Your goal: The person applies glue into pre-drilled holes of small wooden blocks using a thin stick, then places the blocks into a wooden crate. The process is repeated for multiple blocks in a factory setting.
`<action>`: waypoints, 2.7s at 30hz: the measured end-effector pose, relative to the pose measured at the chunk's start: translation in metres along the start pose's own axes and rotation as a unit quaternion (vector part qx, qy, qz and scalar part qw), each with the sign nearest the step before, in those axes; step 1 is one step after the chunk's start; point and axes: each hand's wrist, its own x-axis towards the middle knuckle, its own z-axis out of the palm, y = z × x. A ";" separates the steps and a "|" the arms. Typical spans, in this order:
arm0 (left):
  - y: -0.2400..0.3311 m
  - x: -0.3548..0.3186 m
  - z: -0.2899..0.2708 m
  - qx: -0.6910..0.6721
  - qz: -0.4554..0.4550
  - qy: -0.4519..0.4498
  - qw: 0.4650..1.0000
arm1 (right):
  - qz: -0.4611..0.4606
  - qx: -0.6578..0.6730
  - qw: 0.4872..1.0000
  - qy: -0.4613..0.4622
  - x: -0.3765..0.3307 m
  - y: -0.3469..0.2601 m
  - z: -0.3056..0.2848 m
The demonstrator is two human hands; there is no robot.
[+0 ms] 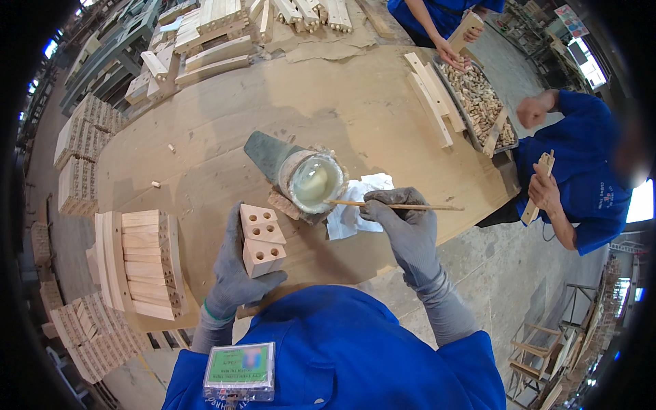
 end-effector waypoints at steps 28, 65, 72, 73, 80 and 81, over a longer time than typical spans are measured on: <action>0.005 -0.005 0.016 0.080 0.034 -0.049 0.995 | -0.045 -0.178 0.925 -0.333 -0.006 -0.084 0.047; 0.049 0.233 0.254 -0.513 -0.129 0.052 0.847 | -0.335 0.093 0.898 0.270 -0.069 -0.061 -0.336; -0.003 0.274 0.287 -0.505 -0.144 0.092 0.846 | -0.255 0.141 0.927 0.235 -0.053 -0.058 -0.369; -0.007 0.280 0.292 -0.493 -0.154 0.116 0.848 | -0.235 0.147 0.934 0.225 -0.048 -0.058 -0.370; -0.028 0.345 0.289 -0.446 -0.214 0.182 0.850 | -0.165 0.182 0.957 0.154 -0.018 -0.054 -0.385; -0.021 0.357 0.293 -0.421 -0.233 0.178 0.858 | -0.158 0.186 0.957 0.155 -0.017 -0.053 -0.387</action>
